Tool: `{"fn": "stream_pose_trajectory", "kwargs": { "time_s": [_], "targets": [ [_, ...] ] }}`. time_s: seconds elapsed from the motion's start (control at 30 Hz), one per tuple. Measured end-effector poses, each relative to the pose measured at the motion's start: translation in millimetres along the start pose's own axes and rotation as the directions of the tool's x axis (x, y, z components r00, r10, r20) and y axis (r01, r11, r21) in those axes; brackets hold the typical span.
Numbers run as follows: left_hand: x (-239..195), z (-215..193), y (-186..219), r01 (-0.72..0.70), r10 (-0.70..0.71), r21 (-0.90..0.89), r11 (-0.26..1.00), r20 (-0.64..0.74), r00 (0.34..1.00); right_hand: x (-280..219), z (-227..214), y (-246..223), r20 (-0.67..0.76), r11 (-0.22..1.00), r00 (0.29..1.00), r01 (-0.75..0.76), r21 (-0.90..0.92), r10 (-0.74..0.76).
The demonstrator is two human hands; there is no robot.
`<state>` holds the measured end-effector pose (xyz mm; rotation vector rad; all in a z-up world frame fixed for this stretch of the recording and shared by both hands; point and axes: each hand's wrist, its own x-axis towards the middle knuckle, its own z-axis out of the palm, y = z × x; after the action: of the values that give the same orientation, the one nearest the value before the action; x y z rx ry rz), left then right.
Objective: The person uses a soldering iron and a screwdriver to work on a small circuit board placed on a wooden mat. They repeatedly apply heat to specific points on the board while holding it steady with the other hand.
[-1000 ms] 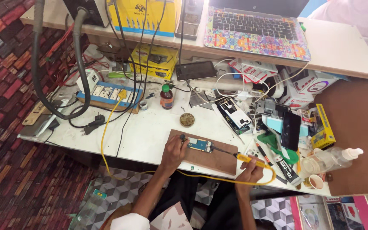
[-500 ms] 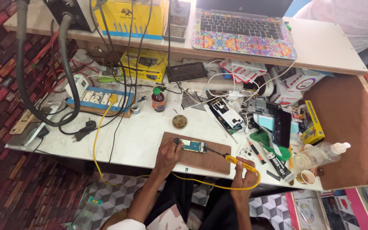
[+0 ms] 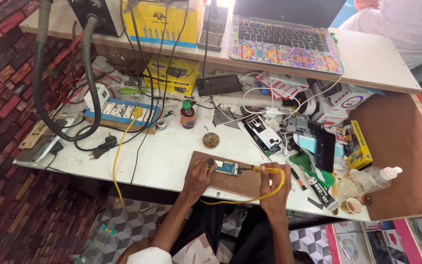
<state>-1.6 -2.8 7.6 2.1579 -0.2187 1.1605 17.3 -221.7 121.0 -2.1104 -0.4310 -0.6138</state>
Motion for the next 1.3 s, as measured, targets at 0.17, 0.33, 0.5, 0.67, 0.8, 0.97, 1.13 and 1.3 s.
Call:
{"fn": "stream_pose_trajectory", "kwargs": {
  "time_s": [0.17,0.33,0.5,0.67,0.8,0.97,1.13,1.3],
  "targets": [
    [-2.8,0.4,0.5,0.017,-0.017,-0.011,1.000,0.021,1.000,4.5,8.6,18.9,-0.082,0.994,0.991,-0.102,0.030,0.104],
    [-4.8,5.0,-5.8,-0.168,0.170,0.127,0.978,-0.003,0.985,-3.3,9.4,57.5,-0.131,0.939,0.930,-0.335,0.083,0.344],
    [-16.9,9.5,-9.7,-0.037,0.037,0.036,0.999,-0.016,0.999,-19.5,7.6,98.3,-0.174,0.883,0.866,-0.456,0.109,0.469],
    [-2.3,1.5,-5.3,0.037,-0.037,-0.052,0.998,-0.002,0.999,-21.4,15.3,99.8,-0.171,0.836,0.846,-0.430,0.340,0.505],
    [2.3,-1.8,3.5,0.035,-0.035,-0.067,0.997,-0.001,0.999,-22.7,15.7,96.2,-0.193,0.831,0.833,-0.439,0.343,0.519],
    [2.6,-2.4,2.5,0.053,-0.053,-0.054,0.997,-0.006,0.999,-17.2,18.2,102.8,-0.170,0.794,0.813,-0.460,0.398,0.557],
    [0.2,1.1,2.0,0.134,-0.135,-0.094,0.987,-0.004,0.991,-20.9,23.4,129.3,-0.130,0.689,0.755,-0.496,0.528,0.643],
    [1.8,2.1,2.3,0.169,-0.171,-0.115,0.979,-0.014,0.985,-26.9,32.1,172.4,-0.120,0.665,0.765,-0.457,0.591,0.632]
  ]
}}
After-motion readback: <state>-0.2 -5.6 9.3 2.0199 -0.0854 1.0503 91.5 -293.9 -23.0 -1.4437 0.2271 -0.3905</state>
